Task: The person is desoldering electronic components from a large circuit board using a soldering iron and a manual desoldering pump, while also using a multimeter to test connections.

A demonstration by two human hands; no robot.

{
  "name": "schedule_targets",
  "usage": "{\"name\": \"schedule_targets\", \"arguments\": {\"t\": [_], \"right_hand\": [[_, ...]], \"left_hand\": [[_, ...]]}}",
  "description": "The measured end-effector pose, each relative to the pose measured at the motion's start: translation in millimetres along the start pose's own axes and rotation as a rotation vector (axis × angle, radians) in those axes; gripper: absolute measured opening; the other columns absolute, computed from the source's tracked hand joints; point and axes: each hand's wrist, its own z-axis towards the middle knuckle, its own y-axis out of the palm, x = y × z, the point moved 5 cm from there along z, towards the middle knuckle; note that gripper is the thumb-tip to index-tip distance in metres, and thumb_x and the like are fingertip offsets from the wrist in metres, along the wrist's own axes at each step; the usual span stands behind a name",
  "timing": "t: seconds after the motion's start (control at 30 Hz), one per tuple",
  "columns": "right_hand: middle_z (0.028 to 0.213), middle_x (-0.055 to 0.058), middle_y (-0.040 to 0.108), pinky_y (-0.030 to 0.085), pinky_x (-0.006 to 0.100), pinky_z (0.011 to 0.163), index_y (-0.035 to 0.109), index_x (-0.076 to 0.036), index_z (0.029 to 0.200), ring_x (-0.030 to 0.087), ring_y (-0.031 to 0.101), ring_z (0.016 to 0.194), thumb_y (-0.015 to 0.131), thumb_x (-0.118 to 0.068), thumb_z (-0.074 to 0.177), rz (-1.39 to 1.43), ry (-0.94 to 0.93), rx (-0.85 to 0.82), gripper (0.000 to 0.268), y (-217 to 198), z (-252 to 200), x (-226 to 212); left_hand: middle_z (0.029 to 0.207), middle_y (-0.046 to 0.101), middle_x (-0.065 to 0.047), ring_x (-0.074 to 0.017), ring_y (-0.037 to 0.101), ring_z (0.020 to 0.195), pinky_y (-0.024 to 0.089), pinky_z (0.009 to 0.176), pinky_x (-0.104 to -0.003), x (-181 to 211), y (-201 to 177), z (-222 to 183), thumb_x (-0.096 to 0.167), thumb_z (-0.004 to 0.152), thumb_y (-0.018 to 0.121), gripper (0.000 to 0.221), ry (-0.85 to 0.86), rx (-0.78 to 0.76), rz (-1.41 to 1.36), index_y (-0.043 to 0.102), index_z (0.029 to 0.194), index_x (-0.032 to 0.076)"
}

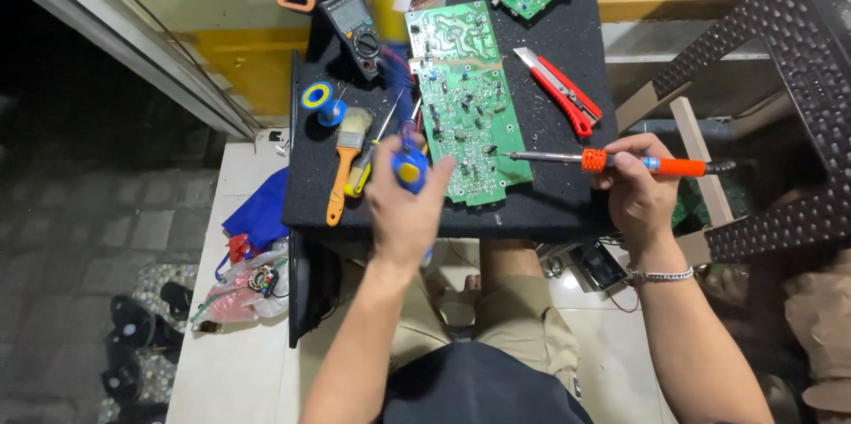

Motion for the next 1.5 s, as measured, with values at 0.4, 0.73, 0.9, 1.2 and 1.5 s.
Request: {"name": "schedule_targets", "arguments": {"t": [0.4,0.73,0.9,1.2,1.5], "right_hand": [[0.058,0.014,0.051,0.047,0.026,0.041,0.062,0.015,0.095,0.013,0.051,0.043,0.071,-0.008,0.085,-0.05,0.0,-0.096,0.026,6,0,4],[0.073,0.021,0.059,0.051,0.029,0.045,0.064,0.015,0.095,0.017,0.057,0.051,0.073,-0.005,0.085,-0.096,-0.008,-0.102,0.025,-7,-4,11],[0.081,0.024,0.063,0.052,0.03,0.049,0.067,0.015,0.094,0.021,0.063,0.057,0.075,0.001,0.079,-0.228,-0.042,-0.145,0.022,-16,-6,8],[0.092,0.019,0.073,0.055,0.031,0.083,0.075,0.008,0.098,0.019,0.068,0.091,0.081,-0.005,0.083,-0.401,-0.129,-0.21,0.021,-12,-19,-6],[0.088,0.02,0.071,0.055,0.029,0.078,0.072,0.012,0.097,0.014,0.065,0.08,0.075,-0.005,0.085,-0.296,-0.179,-0.139,0.022,0,-23,-15]], "left_hand": [[0.12,0.059,-0.02,-0.0508,0.068,0.102,0.056,0.084,-0.06,-50,17,-24,0.018,0.079,0.086,0.061,-0.058,-0.09,0.307,0.055,0.129,0.005],[0.124,0.059,-0.023,-0.0542,0.065,0.107,0.054,0.087,-0.06,-49,21,-19,0.016,0.08,0.083,0.064,-0.127,-0.187,0.304,0.052,0.134,0.005],[0.123,0.062,-0.025,-0.0533,0.066,0.109,0.054,0.088,-0.06,-57,25,-17,0.015,0.082,0.081,0.064,-0.218,-0.288,0.342,0.05,0.137,0.006],[0.123,0.062,-0.022,-0.0528,0.065,0.11,0.053,0.09,-0.06,-63,27,-14,0.019,0.083,0.078,0.062,-0.266,-0.374,0.366,0.05,0.137,0.01],[0.126,0.061,-0.023,-0.0529,0.063,0.115,0.052,0.094,-0.061,-61,26,-12,0.019,0.083,0.078,0.063,-0.294,-0.377,0.35,0.05,0.139,0.008]]}}
